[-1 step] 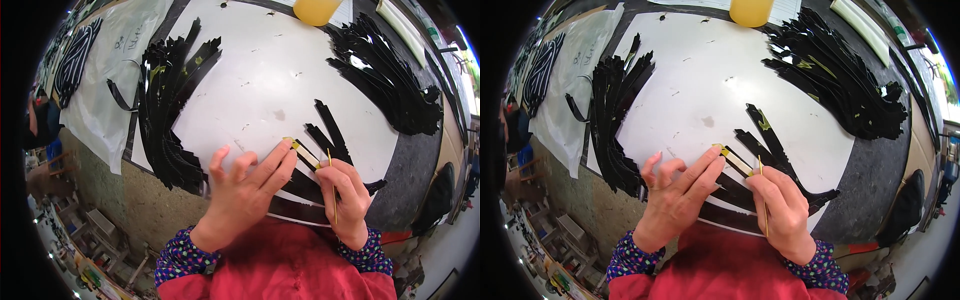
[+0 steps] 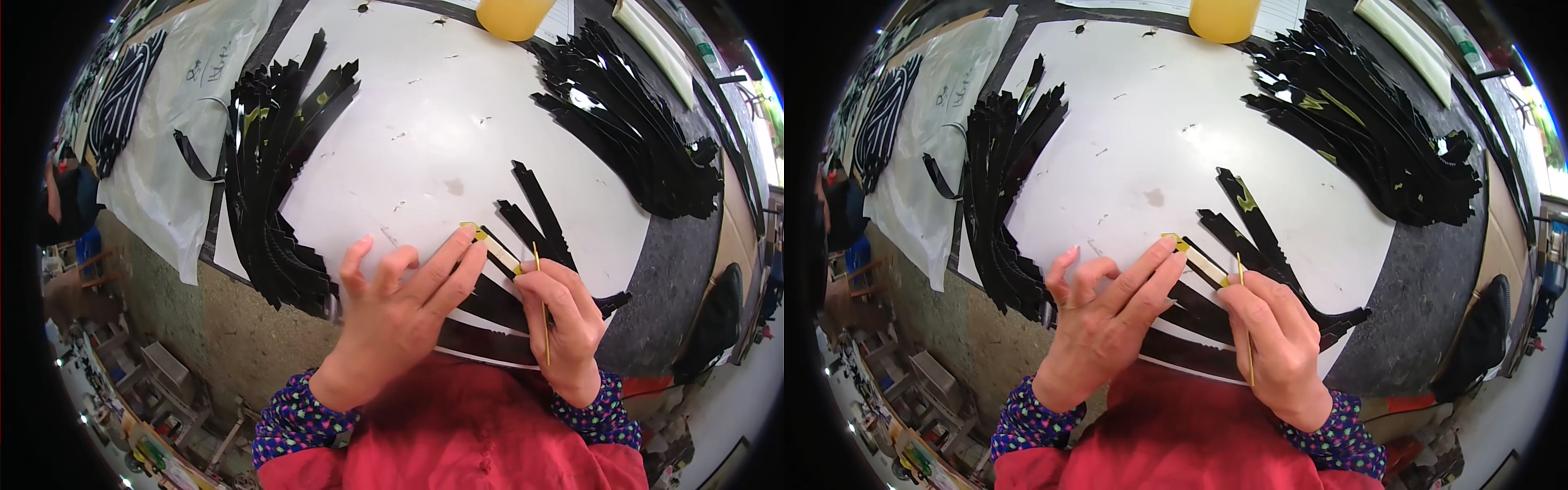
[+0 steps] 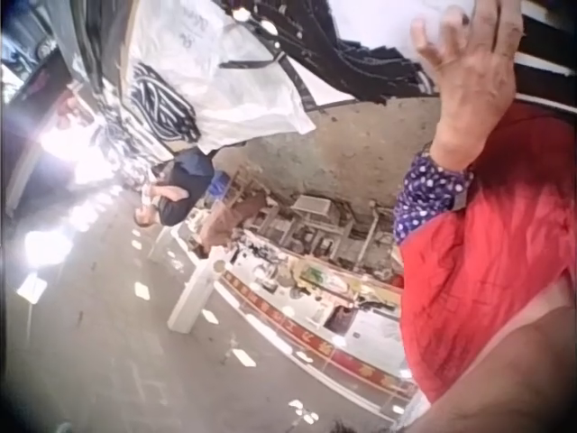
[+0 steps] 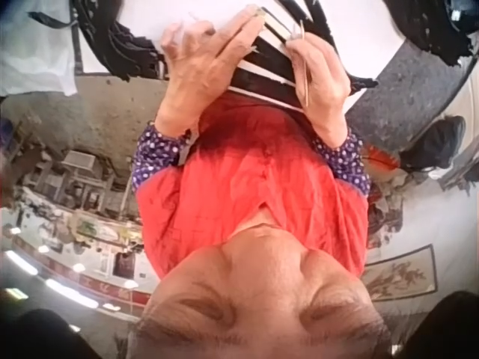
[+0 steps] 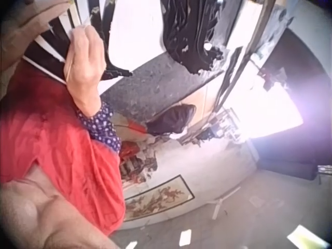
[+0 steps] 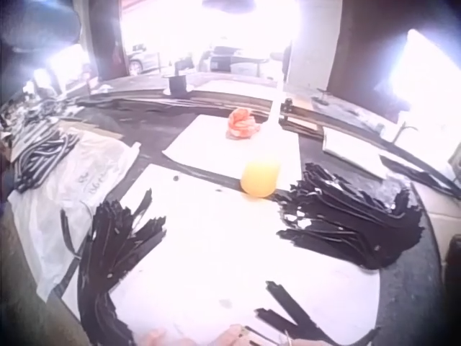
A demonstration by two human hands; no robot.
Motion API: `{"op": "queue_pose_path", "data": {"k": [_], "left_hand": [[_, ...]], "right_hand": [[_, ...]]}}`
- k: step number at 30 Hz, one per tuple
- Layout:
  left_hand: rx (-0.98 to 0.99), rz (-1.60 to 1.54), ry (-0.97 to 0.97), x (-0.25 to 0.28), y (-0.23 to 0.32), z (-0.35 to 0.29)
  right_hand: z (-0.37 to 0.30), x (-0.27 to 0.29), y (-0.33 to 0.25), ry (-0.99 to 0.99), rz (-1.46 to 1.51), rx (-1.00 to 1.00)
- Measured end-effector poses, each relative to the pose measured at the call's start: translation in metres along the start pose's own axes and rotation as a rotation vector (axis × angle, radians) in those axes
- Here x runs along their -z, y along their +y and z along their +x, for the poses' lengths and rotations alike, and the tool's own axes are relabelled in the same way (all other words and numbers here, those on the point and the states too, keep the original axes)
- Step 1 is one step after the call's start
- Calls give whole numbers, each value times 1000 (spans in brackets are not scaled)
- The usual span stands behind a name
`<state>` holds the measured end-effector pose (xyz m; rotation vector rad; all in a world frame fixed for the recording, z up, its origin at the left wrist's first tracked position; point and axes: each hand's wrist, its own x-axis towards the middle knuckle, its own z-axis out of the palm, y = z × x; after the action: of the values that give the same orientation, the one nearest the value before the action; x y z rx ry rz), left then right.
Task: Applying glue to black shoe upper components using a small brush applicator.
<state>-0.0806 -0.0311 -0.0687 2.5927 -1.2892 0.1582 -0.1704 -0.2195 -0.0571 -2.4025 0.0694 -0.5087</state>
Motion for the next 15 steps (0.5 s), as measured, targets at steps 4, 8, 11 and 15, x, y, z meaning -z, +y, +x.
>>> {"op": "queue_pose_path", "data": {"k": [4,8,11,15], "left_hand": [[-2,20,-15,2,1,1],[9,46,-28,0,3,0],[4,47,-21,-1,3,1],[4,53,-20,0,2,0]], "right_hand": [[-3,-3,-1,31,-31,14],[-5,-3,1,39,-52,76],[-6,-3,3,43,-62,100],[-7,-4,4,50,-86,137]]}}
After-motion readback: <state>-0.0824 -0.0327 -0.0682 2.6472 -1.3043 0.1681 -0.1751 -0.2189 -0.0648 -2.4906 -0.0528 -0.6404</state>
